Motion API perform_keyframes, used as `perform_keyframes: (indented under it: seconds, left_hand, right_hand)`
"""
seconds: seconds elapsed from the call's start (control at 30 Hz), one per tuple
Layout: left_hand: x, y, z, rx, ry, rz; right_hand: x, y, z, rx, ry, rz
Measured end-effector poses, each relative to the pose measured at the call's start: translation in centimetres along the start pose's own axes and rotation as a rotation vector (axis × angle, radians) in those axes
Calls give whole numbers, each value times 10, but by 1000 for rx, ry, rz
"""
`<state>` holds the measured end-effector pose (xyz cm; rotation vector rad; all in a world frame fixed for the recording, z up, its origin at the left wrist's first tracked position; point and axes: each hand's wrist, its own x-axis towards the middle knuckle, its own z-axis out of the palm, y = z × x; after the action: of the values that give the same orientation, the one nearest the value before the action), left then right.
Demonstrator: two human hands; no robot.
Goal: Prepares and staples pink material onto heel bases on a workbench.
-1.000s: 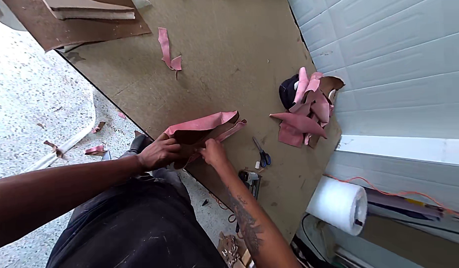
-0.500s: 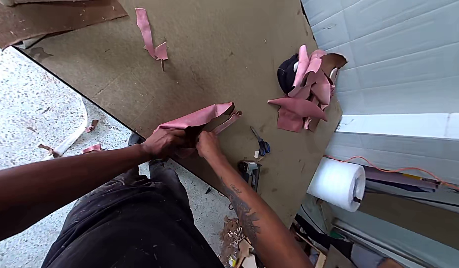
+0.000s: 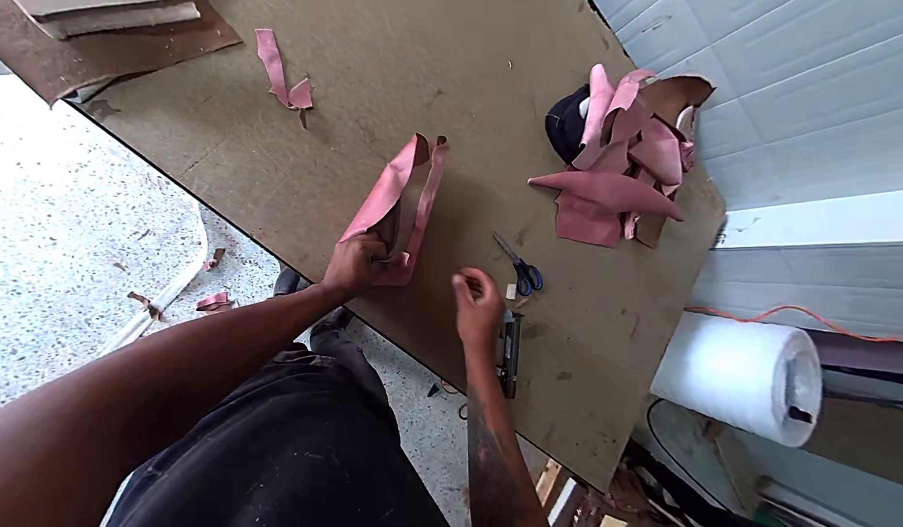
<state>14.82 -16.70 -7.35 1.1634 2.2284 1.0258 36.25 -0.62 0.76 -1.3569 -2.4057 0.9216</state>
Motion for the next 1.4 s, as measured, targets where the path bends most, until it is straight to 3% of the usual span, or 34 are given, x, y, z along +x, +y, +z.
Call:
perform_keyframes:
  seconds: [0.07, 0.17, 0.33, 0.5, 0.6, 0.7, 0.8, 0.9, 1.13, 1.4]
  left_hand:
    - [4, 7, 9, -1, -1, -82]
    - [9, 15, 13, -26, -13, -197]
    - [15, 25, 4, -88, -73, -371]
    - [27, 25, -6, -96, -175, -455]
    - [31, 23, -6, -90, -231, -444]
    - [36, 18, -8, -86, -267, -442]
    - [39, 17, -9, -95, -303, -459]
    - [40, 15, -10, -100, -324, -455]
    - [44, 19, -14, -66, -379, -422]
    - [48, 18, -16, -61, -410, -400]
  right_hand:
    - [-36, 53, -36, -73, 164, 127]
    - [-81, 114, -46, -185, 199, 289]
    - [-81, 136, -22, -291, 208, 325]
    - [-56, 89, -41, -258, 111, 501]
    - [-60, 54, -47, -68, -32, 562]
    - [-69, 3, -33, 85, -237, 437]
    - [-78, -31, -9, -112, -229, 235]
    - [-70, -43, 7, -207, -182, 180]
    - [-53, -55, 19, -270, -260, 271]
    - [-71, -69, 32, -265, -303, 305]
